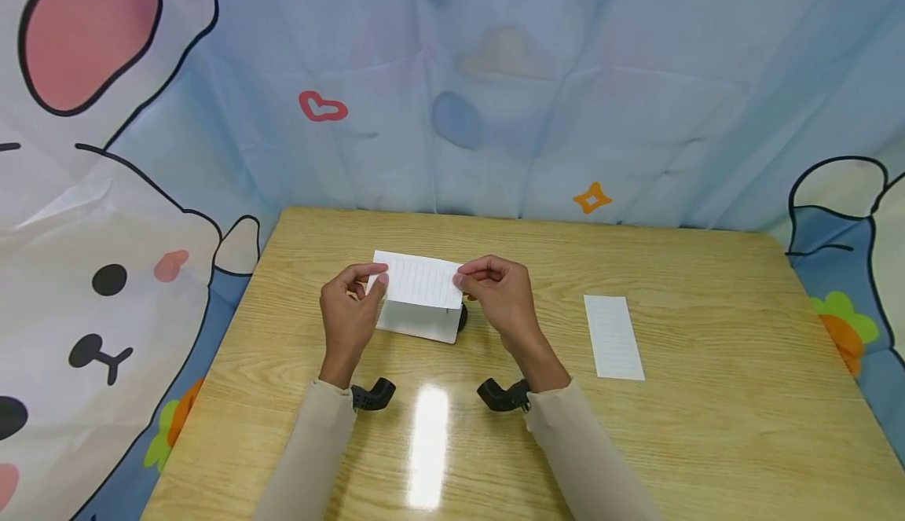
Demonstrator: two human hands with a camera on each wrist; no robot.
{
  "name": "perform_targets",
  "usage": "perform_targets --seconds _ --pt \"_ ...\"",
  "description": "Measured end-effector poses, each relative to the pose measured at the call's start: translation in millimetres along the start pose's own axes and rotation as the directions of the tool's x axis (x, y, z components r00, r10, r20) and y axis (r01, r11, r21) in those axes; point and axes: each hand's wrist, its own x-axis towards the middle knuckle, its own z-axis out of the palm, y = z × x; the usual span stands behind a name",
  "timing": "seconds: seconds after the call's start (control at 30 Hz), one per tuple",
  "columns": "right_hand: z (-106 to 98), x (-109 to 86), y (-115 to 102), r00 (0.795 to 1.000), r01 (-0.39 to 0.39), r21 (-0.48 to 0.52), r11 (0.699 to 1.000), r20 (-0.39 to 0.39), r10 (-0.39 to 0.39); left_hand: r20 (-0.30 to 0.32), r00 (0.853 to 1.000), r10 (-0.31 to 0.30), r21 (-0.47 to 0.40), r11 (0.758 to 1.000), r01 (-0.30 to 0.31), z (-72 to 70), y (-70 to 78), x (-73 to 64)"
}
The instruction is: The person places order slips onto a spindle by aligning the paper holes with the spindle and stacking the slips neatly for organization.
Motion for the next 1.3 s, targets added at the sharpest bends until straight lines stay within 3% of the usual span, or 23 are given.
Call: perform_targets --seconds 0.5,1.03,1.3 --pt "-2 2.2 6 1.000 -0.013 -0.001 1.000 -0.001 0.013 0.010 1.000 -0.014 0.009 1.000 0.014 3.4 -7.2 0.8" --pt "-1 0.7 6 1.000 -0.009 0.001 1.000 -0.001 0.009 0.002 1.000 -0.007 0.084 0.996 0.007 8.2 -8.5 -1.0" --pt "0 -2.1 19 0.999 -0.037 -0.072 0.997 -0.014 0.036 -0.010 1.000 -0.009 0.125 0.992 0.010 8.8 -13.2 -2.7"
